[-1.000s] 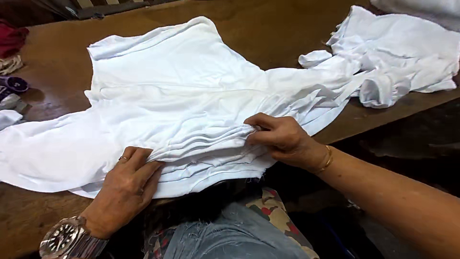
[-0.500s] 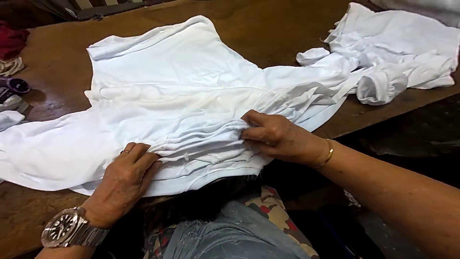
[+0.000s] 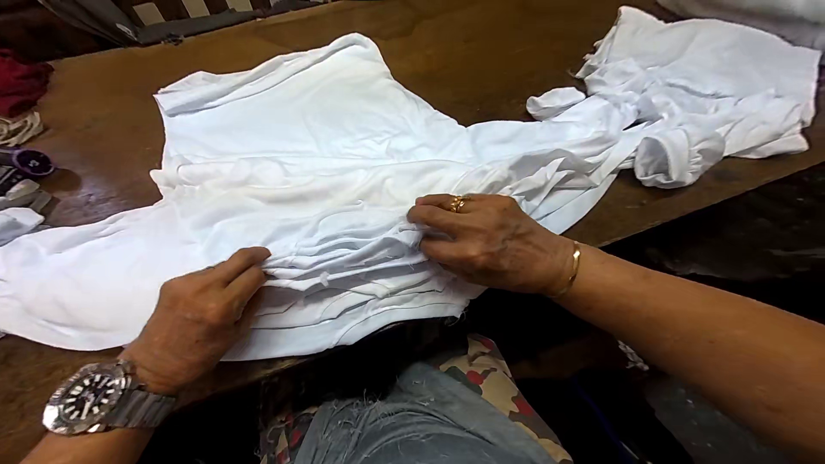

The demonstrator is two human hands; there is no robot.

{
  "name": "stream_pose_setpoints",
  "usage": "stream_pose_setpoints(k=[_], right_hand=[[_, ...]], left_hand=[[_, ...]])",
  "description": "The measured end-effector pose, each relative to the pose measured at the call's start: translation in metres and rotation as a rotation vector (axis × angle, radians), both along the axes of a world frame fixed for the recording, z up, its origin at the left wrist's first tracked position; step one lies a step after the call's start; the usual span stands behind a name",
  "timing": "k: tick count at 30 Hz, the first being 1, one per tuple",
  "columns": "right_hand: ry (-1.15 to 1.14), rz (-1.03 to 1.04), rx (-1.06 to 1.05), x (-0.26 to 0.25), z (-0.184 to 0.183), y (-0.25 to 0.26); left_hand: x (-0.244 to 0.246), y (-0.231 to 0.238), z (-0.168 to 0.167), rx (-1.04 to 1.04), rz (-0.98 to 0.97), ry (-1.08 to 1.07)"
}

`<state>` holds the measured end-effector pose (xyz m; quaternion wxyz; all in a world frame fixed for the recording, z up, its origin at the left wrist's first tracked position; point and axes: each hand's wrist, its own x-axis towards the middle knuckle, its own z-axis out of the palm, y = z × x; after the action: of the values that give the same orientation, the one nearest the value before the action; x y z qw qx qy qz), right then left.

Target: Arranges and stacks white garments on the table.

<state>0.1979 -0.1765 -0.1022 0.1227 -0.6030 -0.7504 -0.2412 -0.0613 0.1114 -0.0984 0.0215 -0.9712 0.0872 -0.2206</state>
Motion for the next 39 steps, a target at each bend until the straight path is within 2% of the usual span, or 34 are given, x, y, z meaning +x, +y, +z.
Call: stream_pose_setpoints(k=[2,4,7,11,14,16,18,20,22,24,25,26,29,31,34,36,39], right_hand=[[0.055,0.03,0.014,0.006,0.004,0.008],[0.216,0.056,-0.018,0.013,0.007,0.011],[0.405,0.068,-0.076,0.016,0.002,0.009],[0.413,0.061,-0.172,0.014,-0.006,0.006],[0.367,0.053,-0.235,0.015,0.007,0.009],[0.33,0.031,-0.115,0.016,0.031,0.012],[0.248,-0.045,0.058,0.011,0.059,0.016],[0.189,-0.089,0.169,0.002,0.063,0.019],[0.206,-0.055,0.08,-0.006,0.037,0.019],[0.229,0.016,-0.085,-0.003,0.013,0.02],[0.247,0.028,-0.082,-0.001,0.011,0.022],[0.267,0.023,-0.023,-0.001,0.016,0.024],[0.294,-0.008,0.195,-0.009,0.039,0.027],[0.291,0.007,0.203,-0.021,0.033,0.03],[0.226,-0.013,0.067,-0.041,0.0,0.029],[0.234,-0.039,0.002,-0.052,-0.017,0.025],[0.258,-0.071,-0.033,-0.06,-0.022,0.019]], left_hand=[[0.004,0.001,0.015,0.022,-0.007,-0.032],[0.005,-0.003,0.026,0.013,0.019,-0.067],[0.002,-0.016,0.019,-0.028,0.099,0.005],[0.001,-0.009,-0.006,-0.06,0.049,0.038],[0.005,0.004,0.01,-0.097,0.055,0.099],[0.008,0.015,0.034,-0.076,0.09,0.069],[0.007,0.022,0.063,-0.074,0.132,-0.064],[0.004,0.019,0.074,-0.126,0.144,-0.178],[0.002,0.005,0.055,-0.172,0.089,-0.145],[-0.006,0.015,0.019,-0.194,0.068,0.02],[-0.01,0.023,0.008,-0.22,0.086,0.035],[-0.014,0.027,0.007,-0.255,0.126,-0.003],[-0.019,0.023,0.033,-0.359,0.302,-0.191],[-0.019,0.02,0.04,-0.344,0.339,-0.239],[-0.026,0.029,0.007,-0.235,0.168,-0.133],[-0.037,0.029,-0.017,-0.261,0.11,-0.066],[-0.043,0.017,-0.023,-0.331,0.122,-0.067]])
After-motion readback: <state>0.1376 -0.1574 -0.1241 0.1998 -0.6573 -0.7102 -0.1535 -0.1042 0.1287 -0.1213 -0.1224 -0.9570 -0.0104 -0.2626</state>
